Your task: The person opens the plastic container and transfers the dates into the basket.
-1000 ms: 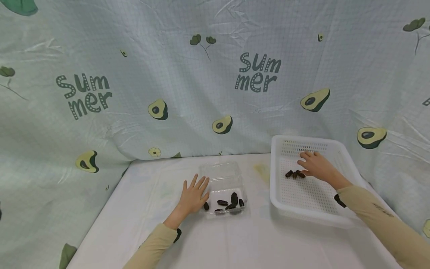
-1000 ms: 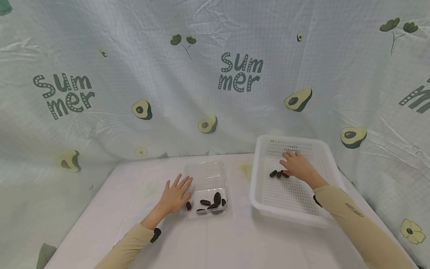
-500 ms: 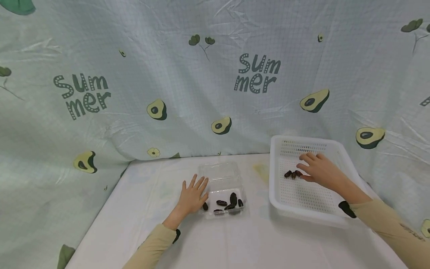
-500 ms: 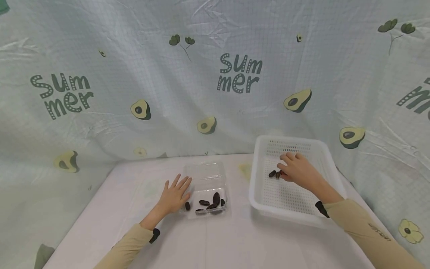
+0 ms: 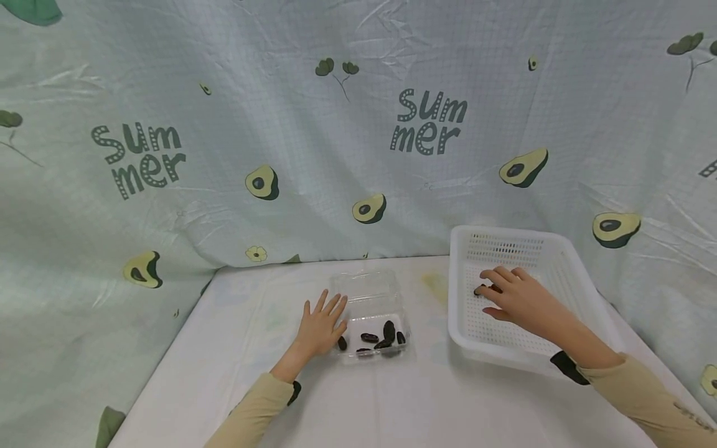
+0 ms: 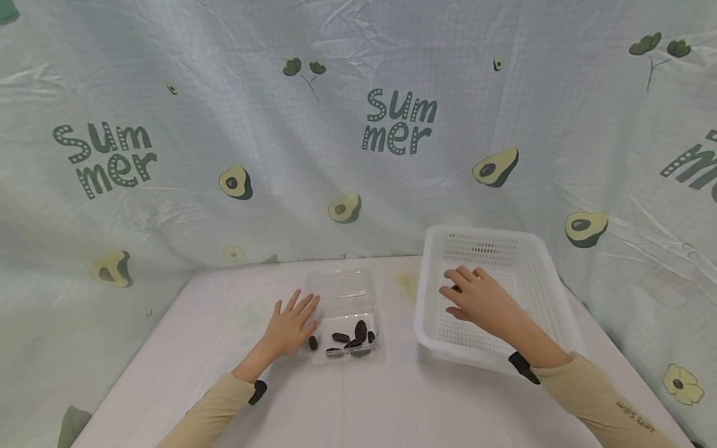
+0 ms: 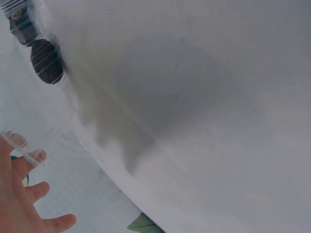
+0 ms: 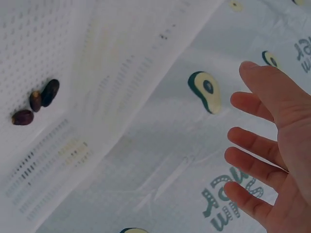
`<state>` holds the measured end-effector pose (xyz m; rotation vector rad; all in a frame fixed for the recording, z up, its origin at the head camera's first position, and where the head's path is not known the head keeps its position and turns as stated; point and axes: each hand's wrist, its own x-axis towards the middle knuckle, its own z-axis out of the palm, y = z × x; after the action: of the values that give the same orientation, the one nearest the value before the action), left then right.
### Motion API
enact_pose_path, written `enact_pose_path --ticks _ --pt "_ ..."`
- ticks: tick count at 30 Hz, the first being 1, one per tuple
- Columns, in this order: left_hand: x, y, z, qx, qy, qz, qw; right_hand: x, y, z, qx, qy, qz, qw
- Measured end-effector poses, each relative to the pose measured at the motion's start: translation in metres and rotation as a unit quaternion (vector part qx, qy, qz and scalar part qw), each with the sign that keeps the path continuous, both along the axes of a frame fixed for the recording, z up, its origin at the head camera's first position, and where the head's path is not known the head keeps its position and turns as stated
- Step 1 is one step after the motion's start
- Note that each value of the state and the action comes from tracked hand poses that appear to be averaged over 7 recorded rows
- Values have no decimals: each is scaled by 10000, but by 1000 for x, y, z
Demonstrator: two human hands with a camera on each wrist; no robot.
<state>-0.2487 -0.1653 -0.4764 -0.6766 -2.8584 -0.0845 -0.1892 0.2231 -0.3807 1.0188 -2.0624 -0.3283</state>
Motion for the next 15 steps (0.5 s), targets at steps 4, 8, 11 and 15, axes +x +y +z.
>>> enact_pose_path --ticks 4,8,11,15 --pt "0 -2 -2 219 -69 -13 9997 8 -17 -5 -82 -91 57 9999" --pt "-1 -4 -4 461 -61 -76 9989 16 -36 -11 -137 -139 79 9998" --pt "-1 -7 -4 618 -56 -135 9980 20 -52 -15 -187 -135 128 9997" --pt "1 -11 -3 789 9 -273 9965 24 -75 -20 -194 -235 210 9993"
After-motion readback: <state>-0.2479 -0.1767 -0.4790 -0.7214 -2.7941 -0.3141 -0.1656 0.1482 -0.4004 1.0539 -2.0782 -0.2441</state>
